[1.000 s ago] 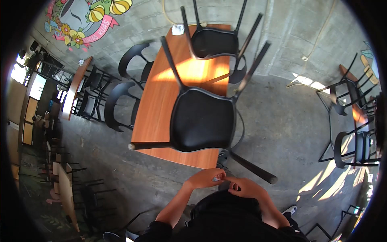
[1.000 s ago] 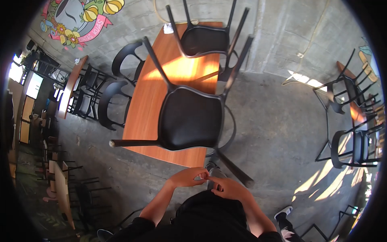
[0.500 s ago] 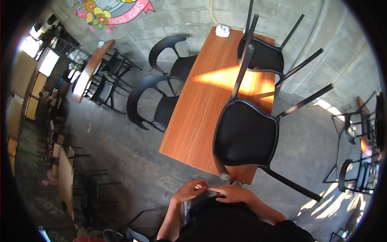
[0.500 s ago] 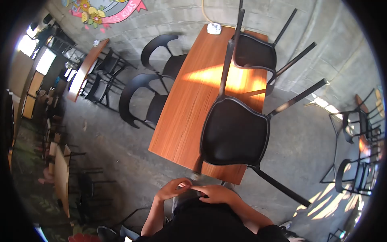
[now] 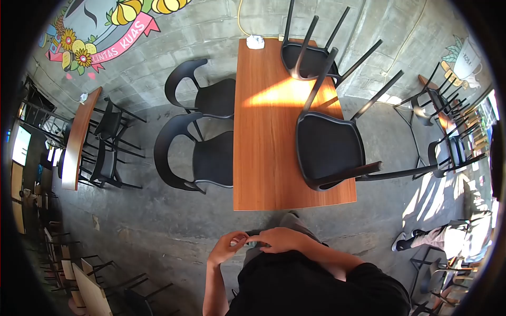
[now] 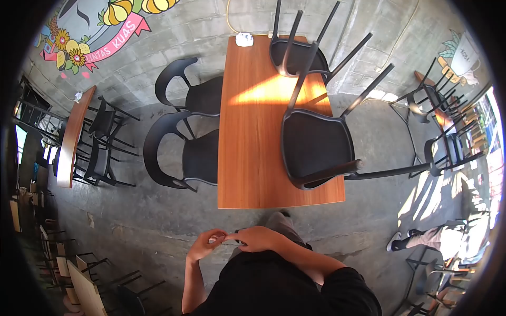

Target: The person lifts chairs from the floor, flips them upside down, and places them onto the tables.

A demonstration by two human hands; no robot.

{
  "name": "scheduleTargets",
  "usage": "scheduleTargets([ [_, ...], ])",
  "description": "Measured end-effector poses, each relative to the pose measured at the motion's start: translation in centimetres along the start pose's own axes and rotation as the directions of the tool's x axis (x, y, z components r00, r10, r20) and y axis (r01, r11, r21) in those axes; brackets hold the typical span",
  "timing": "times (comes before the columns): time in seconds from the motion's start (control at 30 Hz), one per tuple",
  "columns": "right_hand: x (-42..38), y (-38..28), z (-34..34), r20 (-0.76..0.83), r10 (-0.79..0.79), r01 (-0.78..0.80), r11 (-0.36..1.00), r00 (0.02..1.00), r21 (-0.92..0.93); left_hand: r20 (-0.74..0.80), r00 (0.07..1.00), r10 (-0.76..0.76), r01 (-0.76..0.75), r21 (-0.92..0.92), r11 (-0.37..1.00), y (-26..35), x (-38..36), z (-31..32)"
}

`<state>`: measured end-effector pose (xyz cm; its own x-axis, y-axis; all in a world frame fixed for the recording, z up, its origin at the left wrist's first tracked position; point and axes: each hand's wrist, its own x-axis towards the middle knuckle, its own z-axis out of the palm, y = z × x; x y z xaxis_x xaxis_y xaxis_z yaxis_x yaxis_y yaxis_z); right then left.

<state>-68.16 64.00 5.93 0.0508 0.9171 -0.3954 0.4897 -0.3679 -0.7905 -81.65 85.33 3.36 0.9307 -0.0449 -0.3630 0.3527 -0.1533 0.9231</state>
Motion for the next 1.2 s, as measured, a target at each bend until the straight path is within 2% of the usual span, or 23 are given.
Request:
scheduleTargets([
  [0.03, 0.7, -0.8, -0.3, 0.001, 0.007, -0.007, 1.0, 1.0, -0.011, -0.005, 0.999, 0.031, -0.031, -0.013, 0.999, -0.1, -0.1, -1.1],
  [0.13, 3.0, -0.7, 0.1, -0.095, 0.004, -0.008, 0.999, 0.995, -0.04, 0.017, 1.0, 0.003, -0.004, 0.109, 0.994, 0.4, 0.9, -4.0],
  [0.23, 5.3, -0.4, -0.3, -0.185, 0.001, -0.012, 0.998, 0.983, -0.058, 0.018, 1.0, -0.001, -0.001, 0.093, 0.996, 0.0, 2.6, -6.3],
  [0.33, 7.6, -0.4, -1.8, -0.116, 0.052, -0.055, 0.998, 0.992, -0.024, -0.022, 0.999, 0.023, -0.017, 0.248, 0.969, 1.0, 3.9, -8.5],
  [0.43, 10.5, 0.3, -2.4, -0.136, 0.02, -0.036, 0.993, 0.99, -0.113, -0.016, 0.999, 0.051, -0.044, 0.312, 0.949, 0.2, 5.6, -11.2],
  [0.53, 12.0, -1.0, -4.3, -0.134, 0.056, -0.075, 0.988, 0.989, -0.136, 0.003, 1.0, 0.016, -0.016, 0.287, 0.958, -0.5, 7.6, -13.8],
  [0.67, 15.1, 0.3, -3.3, -0.26, 0.05, -0.094, 0.983, 0.964, -0.157, 0.128, 0.991, 0.038, -0.077, 0.317, 0.945, 0.9, 12.1, -15.5],
  [0.8, 16.0, -0.1, -3.6, -0.339, 0.234, -0.282, 0.955, 0.911, -0.097, 0.348, 0.931, 0.113, -0.26, 0.414, 0.872, 2.1, 16.8, -16.3],
  [0.97, 16.6, -2.5, -4.7, -0.414, 0.392, -0.423, 0.906, 0.822, 0.017, 0.484, 0.869, 0.108, -0.357, 0.461, 0.812, 2.6, 19.5, -17.9],
  [1.03, 18.6, -3.4, -4.1, -0.426, 0.435, -0.455, 0.889, 0.793, 0.06, 0.511, 0.85, 0.127, -0.4, 0.471, 0.786, 3.6, 19.2, -19.7],
  [1.07, 19.9, -3.9, -3.7, -0.424, 0.452, -0.465, 0.882, 0.785, 0.079, 0.533, 0.842, 0.088, -0.399, 0.504, 0.766, 3.9, 18.9, -20.8],
  [1.2, 27.4, -6.8, -2.2, -0.435, 0.49, -0.482, 0.865, 0.755, 0.139, 0.611, 0.788, 0.078, -0.435, 0.463, 0.772, 1.2, 18.0, -28.2],
])
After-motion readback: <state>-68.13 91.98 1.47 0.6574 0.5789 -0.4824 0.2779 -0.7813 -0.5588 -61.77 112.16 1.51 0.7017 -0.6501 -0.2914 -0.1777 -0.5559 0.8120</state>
